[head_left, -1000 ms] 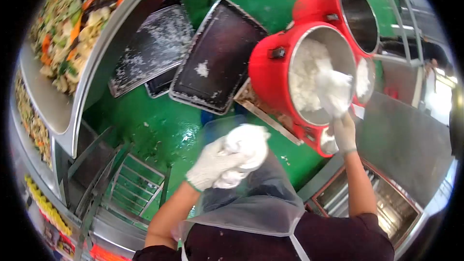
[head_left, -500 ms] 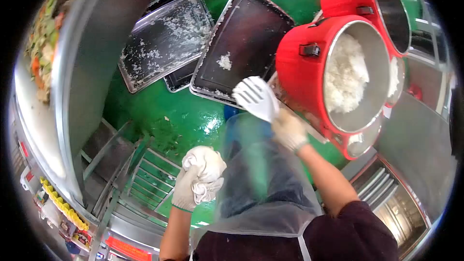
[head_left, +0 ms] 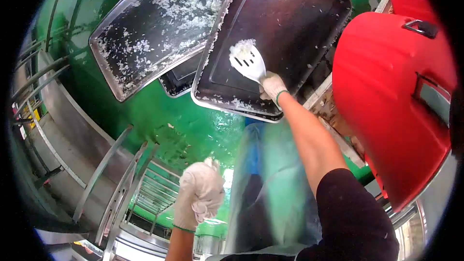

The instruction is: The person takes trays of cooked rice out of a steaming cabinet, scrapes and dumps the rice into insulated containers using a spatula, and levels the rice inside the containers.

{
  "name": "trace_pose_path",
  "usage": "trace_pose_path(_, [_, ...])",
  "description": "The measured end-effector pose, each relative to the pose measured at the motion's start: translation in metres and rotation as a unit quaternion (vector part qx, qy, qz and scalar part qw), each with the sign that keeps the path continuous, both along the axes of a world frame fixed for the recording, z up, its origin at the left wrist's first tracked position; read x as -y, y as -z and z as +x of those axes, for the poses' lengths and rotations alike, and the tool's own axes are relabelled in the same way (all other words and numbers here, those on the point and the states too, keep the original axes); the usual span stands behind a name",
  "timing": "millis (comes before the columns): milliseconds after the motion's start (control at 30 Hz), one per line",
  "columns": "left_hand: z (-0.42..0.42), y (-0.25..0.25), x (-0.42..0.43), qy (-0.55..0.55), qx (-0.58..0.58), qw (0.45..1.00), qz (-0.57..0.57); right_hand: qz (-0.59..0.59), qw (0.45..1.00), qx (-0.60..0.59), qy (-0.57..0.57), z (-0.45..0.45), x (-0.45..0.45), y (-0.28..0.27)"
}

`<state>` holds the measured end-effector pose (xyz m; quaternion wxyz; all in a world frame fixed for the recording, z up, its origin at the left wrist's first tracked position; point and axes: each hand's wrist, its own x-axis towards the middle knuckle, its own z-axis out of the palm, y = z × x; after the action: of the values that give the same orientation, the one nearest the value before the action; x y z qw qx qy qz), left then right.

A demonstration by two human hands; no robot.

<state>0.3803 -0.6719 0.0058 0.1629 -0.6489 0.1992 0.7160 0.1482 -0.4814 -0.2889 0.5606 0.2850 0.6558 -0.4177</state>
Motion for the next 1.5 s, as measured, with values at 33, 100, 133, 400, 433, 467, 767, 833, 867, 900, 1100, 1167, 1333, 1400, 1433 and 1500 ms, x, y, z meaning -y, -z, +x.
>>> trace_pose_path(33, [-0.005, 0.0, -0.006, 0.024, -0.003, 1.0, -0.015, -0.009, 1.0, -0.021, -0.001, -0.008, 0.005, 0.006])
trace_pose_path(100, [0.0, 0.0, -0.009, 0.049, 0.026, 0.998, 0.0, -0.029, 0.997, -0.067, -0.005, -0.026, 0.014, 0.015])
trace_pose_path(133, [0.004, -0.002, -0.011, 0.061, 0.042, 0.997, 0.006, -0.036, 0.995, -0.091, -0.031, -0.039, 0.019, 0.019])
trace_pose_path(400, [0.024, -0.011, -0.016, 0.01, 0.025, 0.999, 0.024, -0.02, 0.945, -0.274, -0.175, -0.085, 0.007, 0.014])
trace_pose_path(433, [0.026, -0.014, -0.014, 0.019, 0.017, 0.999, 0.037, -0.021, 0.944, -0.287, -0.158, -0.076, 0.004, 0.012])
trace_pose_path(467, [0.024, -0.021, -0.014, 0.031, 0.01, 0.999, 0.037, -0.023, 0.943, -0.301, -0.141, -0.066, 0.001, 0.013])
trace_pose_path(767, [-0.014, -0.122, -0.04, 0.125, -0.041, 0.991, -0.017, -0.206, 0.941, -0.209, 0.171, 0.015, -0.038, -0.275])
trace_pose_path(833, [-0.044, -0.154, -0.06, 0.115, -0.096, 0.989, 0.003, -0.219, 0.929, -0.197, 0.223, 0.029, -0.069, -0.359])
trace_pose_path(867, [-0.056, -0.169, -0.067, 0.107, -0.122, 0.987, 0.007, -0.225, 0.922, -0.194, 0.249, 0.029, -0.083, -0.403])
trace_pose_path(900, [-0.065, -0.18, -0.071, 0.111, -0.136, 0.984, 0.017, -0.219, 0.916, -0.146, 0.302, 0.019, -0.102, -0.456])
trace_pose_path(1100, [-0.147, -0.204, -0.12, 0.349, -0.146, 0.917, -0.127, 0.138, 0.95, -0.266, 0.091, -0.021, -0.259, -0.553])
trace_pose_path(1167, [-0.199, -0.202, -0.147, 0.44, -0.174, 0.873, -0.12, 0.331, 0.914, -0.209, -0.107, -0.03, -0.323, -0.526])
trace_pose_path(1333, [-0.321, -0.186, -0.224, 0.72, -0.142, 0.607, -0.305, 0.319, 0.917, -0.236, -0.025, -0.061, -0.381, -0.401])
trace_pose_path(1400, [-0.329, -0.172, -0.229, 0.726, -0.133, 0.586, -0.334, 0.247, 0.923, -0.249, -0.158, -0.105, -0.303, -0.417])
trace_pose_path(1433, [-0.317, -0.142, -0.232, 0.695, -0.151, 0.583, -0.392, 0.229, 0.918, -0.253, -0.2, -0.121, -0.274, -0.418])
trace_pose_path(1500, [-0.32, -0.135, -0.233, 0.693, -0.158, 0.611, -0.35, 0.215, 0.906, -0.249, -0.268, -0.131, -0.243, -0.403])
